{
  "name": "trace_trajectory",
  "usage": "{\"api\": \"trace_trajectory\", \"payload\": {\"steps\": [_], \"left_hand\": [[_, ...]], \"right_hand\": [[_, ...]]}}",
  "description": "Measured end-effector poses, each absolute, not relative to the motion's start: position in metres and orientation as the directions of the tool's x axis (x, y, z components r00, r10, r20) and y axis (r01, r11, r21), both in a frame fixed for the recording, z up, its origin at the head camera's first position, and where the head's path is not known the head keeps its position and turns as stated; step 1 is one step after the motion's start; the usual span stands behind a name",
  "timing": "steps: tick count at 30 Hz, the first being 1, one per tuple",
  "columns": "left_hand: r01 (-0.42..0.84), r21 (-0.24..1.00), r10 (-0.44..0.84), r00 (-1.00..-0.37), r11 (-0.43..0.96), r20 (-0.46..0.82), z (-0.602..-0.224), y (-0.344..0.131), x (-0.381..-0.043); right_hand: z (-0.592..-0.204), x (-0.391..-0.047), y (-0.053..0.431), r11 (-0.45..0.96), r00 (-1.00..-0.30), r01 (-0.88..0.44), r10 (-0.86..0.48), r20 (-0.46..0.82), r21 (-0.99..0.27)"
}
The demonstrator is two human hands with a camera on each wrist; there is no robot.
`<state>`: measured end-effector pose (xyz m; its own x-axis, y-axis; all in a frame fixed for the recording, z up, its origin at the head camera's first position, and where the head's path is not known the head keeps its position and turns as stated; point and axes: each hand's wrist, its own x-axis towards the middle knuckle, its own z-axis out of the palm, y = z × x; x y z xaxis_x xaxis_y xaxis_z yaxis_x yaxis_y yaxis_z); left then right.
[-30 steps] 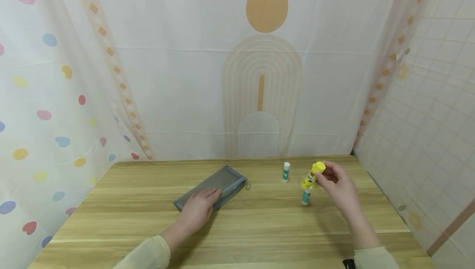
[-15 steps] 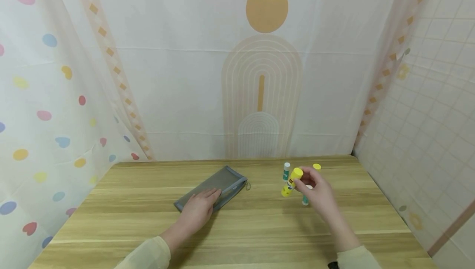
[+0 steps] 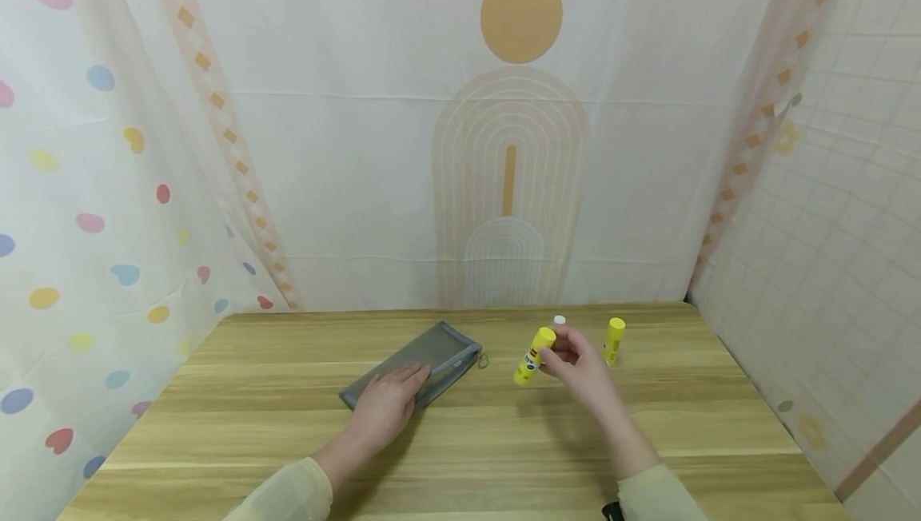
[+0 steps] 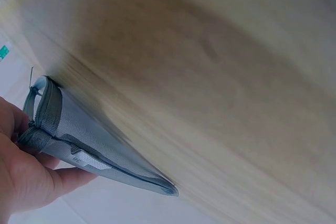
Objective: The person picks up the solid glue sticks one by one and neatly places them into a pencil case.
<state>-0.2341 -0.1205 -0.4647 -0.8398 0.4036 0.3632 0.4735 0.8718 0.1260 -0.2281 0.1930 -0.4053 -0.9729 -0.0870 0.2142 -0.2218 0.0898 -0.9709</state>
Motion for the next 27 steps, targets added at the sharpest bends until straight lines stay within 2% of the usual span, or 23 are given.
{"api": "trace_trajectory", "payload": {"steps": [8,27], "left_hand": [[0.479,0.135,0.399,-0.831,0.867,0.388,-0.466,-0.121,-0.234],[0.49,0.134,0.399,-0.816,0.862,0.417,-0.469,-0.121,-0.236]], "right_hand": [[-0.414,-0.236,0.179,0.024,-0.984,-0.13,-0.123,0.127,-0.991],[-0.432,-0.253,0.136,0.035,-0.98,-0.039,-0.195,0.031,-0.999]]}}
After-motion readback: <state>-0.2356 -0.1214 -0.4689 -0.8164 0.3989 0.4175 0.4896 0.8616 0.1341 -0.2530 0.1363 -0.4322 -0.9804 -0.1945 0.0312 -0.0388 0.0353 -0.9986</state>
